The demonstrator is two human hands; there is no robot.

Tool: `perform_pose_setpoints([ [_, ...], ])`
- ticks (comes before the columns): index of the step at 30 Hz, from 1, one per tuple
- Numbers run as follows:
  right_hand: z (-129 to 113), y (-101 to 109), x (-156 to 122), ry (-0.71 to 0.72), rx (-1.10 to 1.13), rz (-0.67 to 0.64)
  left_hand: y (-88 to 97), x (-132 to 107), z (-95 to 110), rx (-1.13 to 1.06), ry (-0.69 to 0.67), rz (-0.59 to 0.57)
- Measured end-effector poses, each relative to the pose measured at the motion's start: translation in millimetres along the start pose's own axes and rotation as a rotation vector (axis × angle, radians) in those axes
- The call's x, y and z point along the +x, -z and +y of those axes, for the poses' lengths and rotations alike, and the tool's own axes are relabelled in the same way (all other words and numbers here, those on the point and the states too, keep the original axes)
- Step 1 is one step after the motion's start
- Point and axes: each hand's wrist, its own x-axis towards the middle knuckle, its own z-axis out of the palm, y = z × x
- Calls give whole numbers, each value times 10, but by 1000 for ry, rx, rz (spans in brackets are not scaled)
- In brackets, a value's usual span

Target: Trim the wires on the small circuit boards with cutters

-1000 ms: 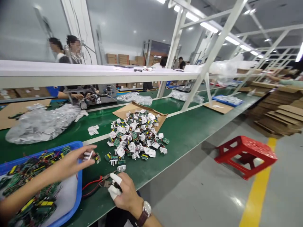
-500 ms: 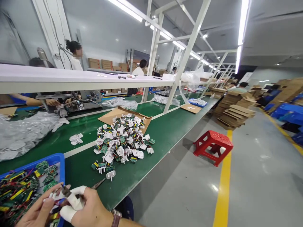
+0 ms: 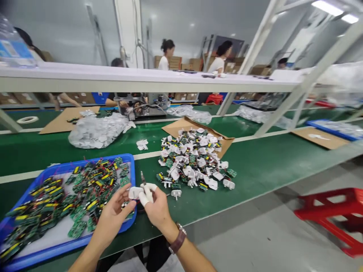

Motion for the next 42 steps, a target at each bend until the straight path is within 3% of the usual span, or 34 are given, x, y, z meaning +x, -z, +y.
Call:
perform_pose_setpoints([
  [9, 22, -57, -24, -69, 53, 17, 96, -66, 45, -95, 83, -99],
  [17, 17, -103, -86, 1, -91, -26, 148, -53, 144, -35, 135, -268],
  [22, 73, -72, -101, 58, -252, -61, 164, -62, 153, -140, 210, -197],
  [28, 160, -91, -130, 159, -407, -15, 134, -159, 71, -256, 283, -156],
  [32, 78, -88, -113, 30, -281, -84, 109, -240, 63, -144, 184, -47],
  [37, -32, -71, -65, -54, -189, -165, 159, -257, 88, -36, 112, -78],
  [40, -3, 0, -56, 59, -295, -154, 209, -241, 73, 0, 169, -51],
  [42, 29, 96, -51, 233, -482, -157, 234, -233, 51, -6, 188, -13],
])
